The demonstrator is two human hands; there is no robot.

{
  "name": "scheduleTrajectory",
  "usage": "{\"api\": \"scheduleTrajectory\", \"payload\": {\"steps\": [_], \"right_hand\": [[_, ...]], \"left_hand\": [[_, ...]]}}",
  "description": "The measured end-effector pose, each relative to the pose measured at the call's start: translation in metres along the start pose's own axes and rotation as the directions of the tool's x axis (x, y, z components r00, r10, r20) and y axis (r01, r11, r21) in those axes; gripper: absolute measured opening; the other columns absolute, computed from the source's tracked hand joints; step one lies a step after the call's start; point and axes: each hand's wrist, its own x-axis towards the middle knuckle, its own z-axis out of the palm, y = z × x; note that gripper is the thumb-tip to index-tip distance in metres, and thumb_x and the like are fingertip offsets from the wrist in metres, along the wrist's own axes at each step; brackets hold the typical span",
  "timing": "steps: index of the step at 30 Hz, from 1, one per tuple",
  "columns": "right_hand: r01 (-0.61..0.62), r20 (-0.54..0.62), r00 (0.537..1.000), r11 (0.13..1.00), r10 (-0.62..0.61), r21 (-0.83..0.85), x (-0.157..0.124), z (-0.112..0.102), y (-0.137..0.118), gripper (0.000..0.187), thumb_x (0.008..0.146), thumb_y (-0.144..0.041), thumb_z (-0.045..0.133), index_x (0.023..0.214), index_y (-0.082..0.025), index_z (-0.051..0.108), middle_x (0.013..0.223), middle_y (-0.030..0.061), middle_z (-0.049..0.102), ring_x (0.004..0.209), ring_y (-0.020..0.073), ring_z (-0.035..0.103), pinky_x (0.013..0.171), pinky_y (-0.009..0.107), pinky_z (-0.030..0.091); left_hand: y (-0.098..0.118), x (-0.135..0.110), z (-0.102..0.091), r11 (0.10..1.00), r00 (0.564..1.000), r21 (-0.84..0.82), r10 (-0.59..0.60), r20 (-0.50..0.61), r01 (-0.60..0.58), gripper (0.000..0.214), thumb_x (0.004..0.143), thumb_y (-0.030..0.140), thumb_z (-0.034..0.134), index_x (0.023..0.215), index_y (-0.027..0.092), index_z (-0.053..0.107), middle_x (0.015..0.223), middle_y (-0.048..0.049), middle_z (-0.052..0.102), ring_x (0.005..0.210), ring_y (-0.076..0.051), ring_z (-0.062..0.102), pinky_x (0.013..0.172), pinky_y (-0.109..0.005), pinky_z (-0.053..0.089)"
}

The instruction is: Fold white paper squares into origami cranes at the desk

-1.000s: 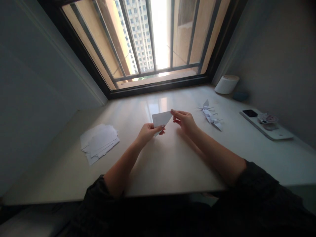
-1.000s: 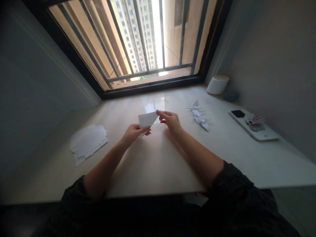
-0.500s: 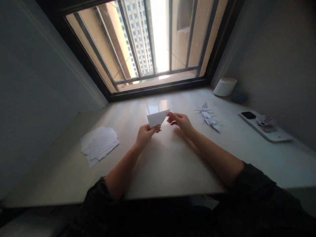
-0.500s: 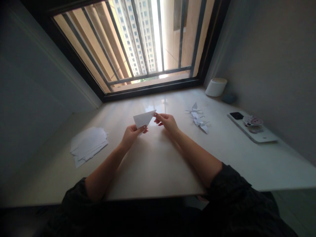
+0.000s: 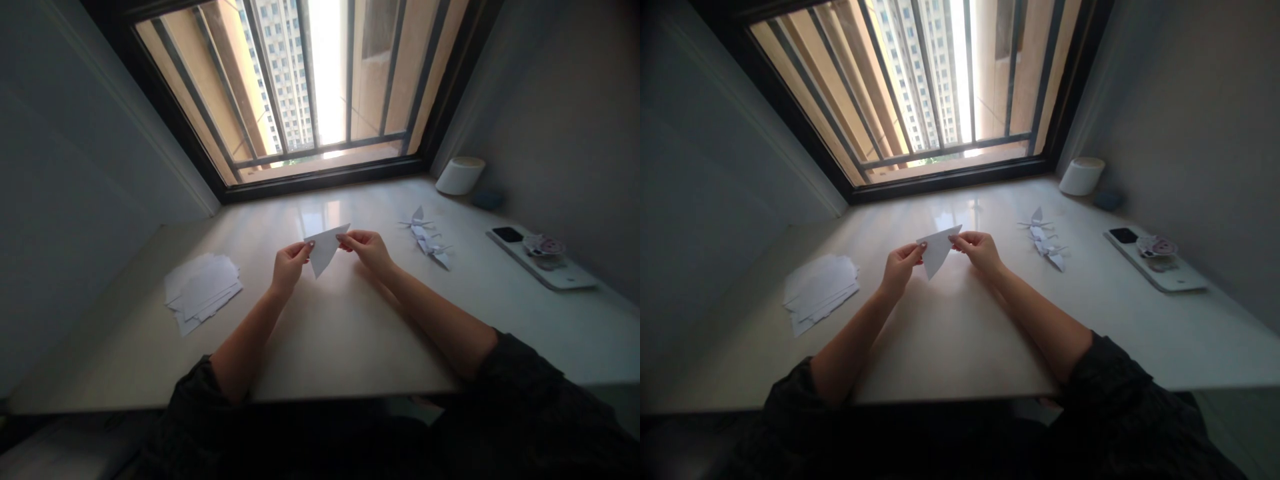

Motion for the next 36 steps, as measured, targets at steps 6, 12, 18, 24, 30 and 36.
{"api": "scheduleTrajectory", "payload": {"steps": [6,12,18,24,30,36], "right_hand": [[-0.039,-0.01,0.999,0.999,0.039,-0.025,0.001,-0.002,0.0,0.037,0.063,-0.056,0.075,0.066,-0.019,0.072,0.061,0.0031,0.066,0.06,0.0136,0.056,0.06,0.028,0.043],[-0.169,0.111,0.978,0.983,0.176,-0.068,-0.004,0.002,0.0,0.041,0.058,-0.056,0.078,0.072,-0.018,0.075,0.071,0.0058,0.07,0.065,0.0145,0.059,0.061,0.028,0.044],[-0.168,0.033,0.986,0.984,0.166,0.052,-0.005,0.005,0.001,0.039,0.06,-0.055,0.077,0.072,-0.018,0.072,0.069,0.0036,0.068,0.066,0.0139,0.058,0.063,0.027,0.046],[-0.027,-0.01,1.0,0.998,0.027,-0.055,-0.006,0.008,0.005,0.04,0.065,-0.058,0.072,0.069,-0.019,0.068,0.068,0.0033,0.067,0.065,0.0159,0.059,0.062,0.029,0.046],[0.014,0.14,0.99,0.971,0.02,-0.24,-0.016,0.013,0.006,0.038,0.069,-0.058,0.069,0.069,-0.02,0.07,0.068,0.0046,0.069,0.059,0.0167,0.058,0.056,0.028,0.042],[0.075,0.209,0.978,0.96,-0.018,-0.269,-0.018,0.018,-0.001,0.038,0.073,-0.057,0.067,0.07,-0.02,0.073,0.069,0.0054,0.071,0.061,0.0174,0.061,0.058,0.029,0.043]], "left_hand": [[-0.002,0.0,0.002,1.0,1.0,-0.007,0.006,-0.011,-0.006,0.041,0.064,0.055,0.074,0.078,0.016,0.076,0.068,-0.0023,0.068,0.063,-0.012,0.054,0.062,-0.024,0.042],[-0.006,0.001,0.004,0.991,0.997,-0.126,-0.051,-0.064,0.043,0.047,0.061,0.055,0.075,0.085,0.015,0.075,0.074,-0.0042,0.071,0.067,-0.013,0.06,0.069,-0.027,0.046],[-0.001,-0.004,0.008,0.988,0.994,-0.12,-0.092,0.051,0.098,0.042,0.063,0.053,0.075,0.084,0.016,0.075,0.078,-0.0068,0.073,0.078,-0.018,0.066,0.072,-0.027,0.045],[0.004,-0.005,0.006,0.986,0.981,-0.091,-0.124,0.149,0.138,0.043,0.065,0.049,0.076,0.093,0.016,0.075,0.088,-0.0084,0.073,0.083,-0.019,0.066,0.073,-0.027,0.047],[0.006,-0.007,0.004,0.985,0.98,-0.111,-0.116,0.159,0.135,0.041,0.065,0.05,0.076,0.086,0.014,0.075,0.07,-0.004,0.07,0.061,-0.015,0.061,0.061,-0.026,0.046],[0.005,-0.012,0.013,0.992,0.998,-0.127,0.01,-0.062,-0.018,0.032,0.063,0.044,0.079,0.077,0.015,0.076,0.067,-0.0031,0.07,0.057,-0.013,0.059,0.055,-0.025,0.045]]}}
